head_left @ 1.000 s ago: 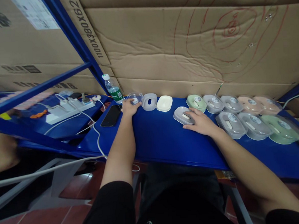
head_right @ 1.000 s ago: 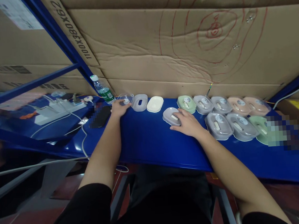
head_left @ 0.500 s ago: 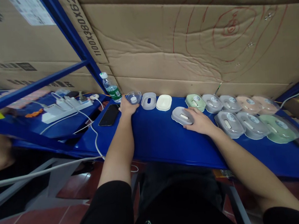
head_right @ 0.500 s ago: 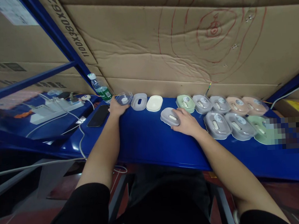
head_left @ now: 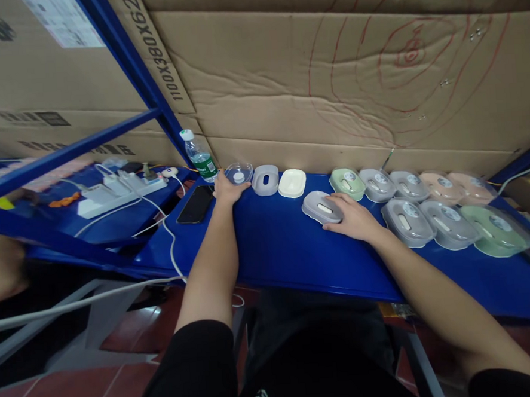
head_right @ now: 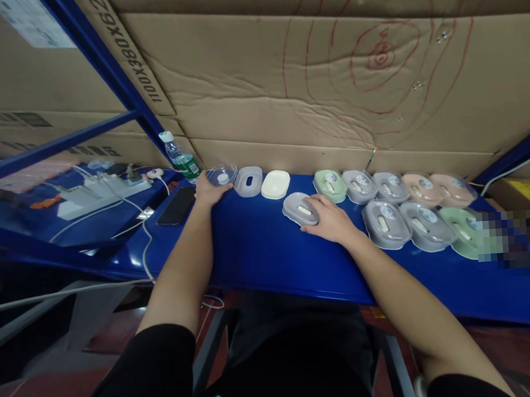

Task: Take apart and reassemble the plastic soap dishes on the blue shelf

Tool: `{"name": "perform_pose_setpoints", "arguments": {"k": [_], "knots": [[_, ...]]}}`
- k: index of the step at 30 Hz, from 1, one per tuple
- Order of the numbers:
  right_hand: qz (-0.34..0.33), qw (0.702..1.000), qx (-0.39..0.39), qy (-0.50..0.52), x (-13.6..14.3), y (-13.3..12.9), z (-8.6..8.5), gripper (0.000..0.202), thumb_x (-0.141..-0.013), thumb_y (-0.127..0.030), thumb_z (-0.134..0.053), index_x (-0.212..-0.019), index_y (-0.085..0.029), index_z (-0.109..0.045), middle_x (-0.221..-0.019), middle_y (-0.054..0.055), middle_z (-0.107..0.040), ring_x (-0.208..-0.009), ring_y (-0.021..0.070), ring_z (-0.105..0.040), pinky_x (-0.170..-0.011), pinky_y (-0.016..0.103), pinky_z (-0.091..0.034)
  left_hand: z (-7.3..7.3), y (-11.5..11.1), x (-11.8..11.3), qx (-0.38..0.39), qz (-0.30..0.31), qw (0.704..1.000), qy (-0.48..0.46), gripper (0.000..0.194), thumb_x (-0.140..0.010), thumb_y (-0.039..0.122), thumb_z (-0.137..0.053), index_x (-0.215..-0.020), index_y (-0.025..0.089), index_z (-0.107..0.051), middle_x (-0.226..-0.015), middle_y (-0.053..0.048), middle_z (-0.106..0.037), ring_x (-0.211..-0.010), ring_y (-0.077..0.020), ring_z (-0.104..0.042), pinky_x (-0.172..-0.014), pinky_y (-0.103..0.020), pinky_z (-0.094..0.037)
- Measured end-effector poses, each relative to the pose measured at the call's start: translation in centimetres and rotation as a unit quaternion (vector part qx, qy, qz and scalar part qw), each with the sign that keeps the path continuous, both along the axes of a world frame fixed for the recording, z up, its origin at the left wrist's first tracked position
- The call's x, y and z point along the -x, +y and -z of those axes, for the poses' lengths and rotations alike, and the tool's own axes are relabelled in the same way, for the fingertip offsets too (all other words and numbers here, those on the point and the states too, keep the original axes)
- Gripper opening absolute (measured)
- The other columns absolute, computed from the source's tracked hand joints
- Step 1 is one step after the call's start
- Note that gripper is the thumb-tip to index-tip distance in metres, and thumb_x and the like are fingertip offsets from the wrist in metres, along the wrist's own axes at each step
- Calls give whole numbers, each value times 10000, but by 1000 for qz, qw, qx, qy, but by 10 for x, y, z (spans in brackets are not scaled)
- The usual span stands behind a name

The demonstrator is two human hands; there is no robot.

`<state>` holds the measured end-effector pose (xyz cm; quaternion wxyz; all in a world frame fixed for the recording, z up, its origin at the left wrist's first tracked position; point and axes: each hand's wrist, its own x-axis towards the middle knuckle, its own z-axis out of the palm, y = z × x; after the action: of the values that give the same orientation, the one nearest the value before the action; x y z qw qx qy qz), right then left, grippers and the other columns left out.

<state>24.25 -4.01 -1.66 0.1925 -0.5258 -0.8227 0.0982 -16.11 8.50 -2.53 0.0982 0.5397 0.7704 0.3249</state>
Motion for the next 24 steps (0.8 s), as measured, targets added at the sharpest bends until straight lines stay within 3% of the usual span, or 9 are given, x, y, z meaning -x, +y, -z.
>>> {"name": "perform_pose_setpoints", "arguments": {"k": [4,7,9,11,14,17,21,22,24], "knots": [[8,999,-15,37,4,-1,-1,770,-826,-551,-804,-1515,-299,-568,-1566,128,-567,-1383,413,-615,-1134,618,-533,-18,-9,-11,-7,-38,999,-24,860,-815,416,-812,-1563,157,-473,-1632,-249,-454,-1522,-463,-408,-1232,-654,-329],[19,997,-23,71,9,-2,-1,760,-813,-568,-809,-1484,-287,-590,-1542,128,-586,-1347,407,-640,-1126,626,-534,-29,-18,-33,-104,-40,994,11,607,-919,406,-681,-1479,201,-564,-1606,-194,-491,-1531,-425,-388,-1247,-634,-298],[18,995,-34,95,12,-3,-1,738,-816,-560,-805,-1467,-279,-600,-1520,129,-602,-1340,397,-644,-1125,623,-534,-33,-27,-55,-183,27,982,36,544,-969,454,-627,-1452,207,-582,-1588,-176,-509,-1536,-382,-390,-1266,-579,-295],[20,991,-51,122,13,-3,-1,707,-831,-562,-793,-1452,-277,-612,-1486,132,-624,-1345,388,-639,-1134,620,-525,-32,-37,-81,-231,179,955,50,583,-984,554,-619,-1445,199,-586,-1551,-179,-552,-1497,-366,-454,-1265,-557,-316],[22,982,-80,168,13,-1,-2,677,-864,-602,-759,-1430,-250,-641,-1451,152,-647,-1361,381,-627,-1171,614,-493,-21,-53,-119,-221,417,880,59,865,-842,753,-736,-1497,218,-555,-1596,-196,-524,-1496,-411,-470,-1256,-619,-329],[3,973,-94,211,12,0,-2,677,-900,-662,-706,-1410,-217,-675,-1438,167,-663,-1359,371,-633,-1198,599,-471,0,-62,-148,-194,476,857,-30,1086,-831,794,-727,-1663,222,-326,-1646,-243,-446,-1534,-417,-442,-1233,-644,-382],[-23,965,-80,247,14,-1,0,717,-917,-724,-659,-1444,-239,-672,-1456,155,-668,-1371,369,-632,-1215,611,-451,24,-59,-166,-160,514,821,-193,1285,-895,774,-674,-1697,258,187,-1610,-283,-449,-1412,-359,-598,-1093,-621,-546],[-28,964,-78,253,16,-1,1,734,-919,-733,-652,-1471,-248,-654,-1479,152,-657,-1390,371,-619,-1222,617,-441,27,-58,-169,-152,531,805,-217,1276,-916,765,-656,-1676,275,244,-1590,-279,-469,-1371,-345,-633,-1055,-611,-574],[-36,961,-83,262,18,-2,4,783,-923,-740,-644,-1543,-265,-590,-1550,151,-609,-1451,376,-569,-1240,627,-416,27,-58,-173,-138,570,775,-238,1155,-966,736,-610,-1685,295,180,-1543,-257,-524,-1320,-327,-670,-1016,-585,-603]]}}
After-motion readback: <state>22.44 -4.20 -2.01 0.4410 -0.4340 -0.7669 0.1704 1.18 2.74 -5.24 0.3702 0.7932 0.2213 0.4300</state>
